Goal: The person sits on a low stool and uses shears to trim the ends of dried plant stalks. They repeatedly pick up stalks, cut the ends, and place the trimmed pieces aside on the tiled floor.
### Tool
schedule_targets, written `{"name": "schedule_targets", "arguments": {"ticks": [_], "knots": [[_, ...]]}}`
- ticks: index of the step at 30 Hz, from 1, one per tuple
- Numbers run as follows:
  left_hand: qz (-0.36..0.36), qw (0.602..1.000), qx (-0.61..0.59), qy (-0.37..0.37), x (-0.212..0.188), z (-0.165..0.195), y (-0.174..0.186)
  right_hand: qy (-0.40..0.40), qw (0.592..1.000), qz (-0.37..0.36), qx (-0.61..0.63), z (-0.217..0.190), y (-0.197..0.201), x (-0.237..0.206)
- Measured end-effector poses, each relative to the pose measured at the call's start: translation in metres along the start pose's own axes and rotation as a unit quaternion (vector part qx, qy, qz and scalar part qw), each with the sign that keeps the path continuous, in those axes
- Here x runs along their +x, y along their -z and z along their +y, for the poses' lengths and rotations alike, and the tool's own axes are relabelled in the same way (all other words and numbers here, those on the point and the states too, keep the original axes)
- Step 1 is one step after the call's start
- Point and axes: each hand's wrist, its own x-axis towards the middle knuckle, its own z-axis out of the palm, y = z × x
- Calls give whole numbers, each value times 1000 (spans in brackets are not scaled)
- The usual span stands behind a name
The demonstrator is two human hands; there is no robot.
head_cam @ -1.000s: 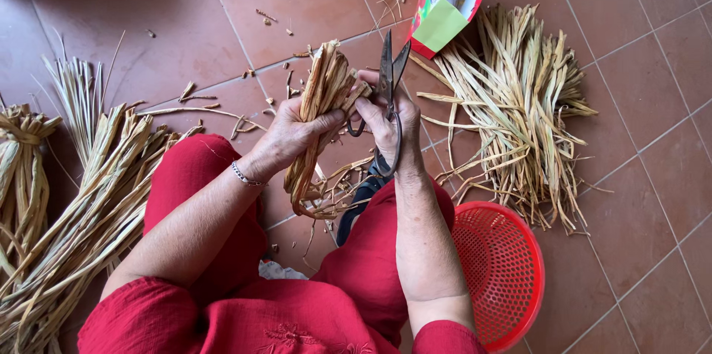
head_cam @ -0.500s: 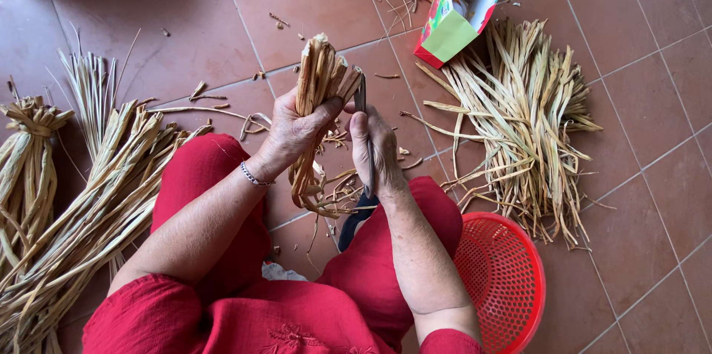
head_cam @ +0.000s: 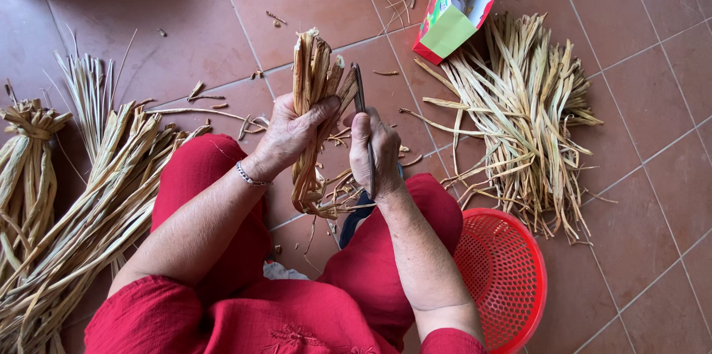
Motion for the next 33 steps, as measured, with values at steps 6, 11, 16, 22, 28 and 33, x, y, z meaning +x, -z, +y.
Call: {"name": "schedule_targets", "arguments": {"ticks": [6, 11, 16, 22, 28, 33], "knots": [[-10, 1000, 6, -13, 0, 3, -1, -10, 1000, -18, 8, -1, 1, 4], [12, 1000, -14, -1, 0, -1, -3, 20, 999, -26, 40, 5, 3, 7], [3, 1000, -14, 13, 0, -5, 0, -18, 1000, -20, -11, 10, -1, 1], [-5, 1000, -2, 16, -1, -1, 1, -10, 1000, -20, 10, 6, 1, 1], [-13, 999, 34, 36, 0, 10, 1, 27, 999, -22, -11, 4, 3, 6], [-4, 999, -29, 29, 2, 11, -3, -19, 999, -47, -12, 4, 4, 7]]}}
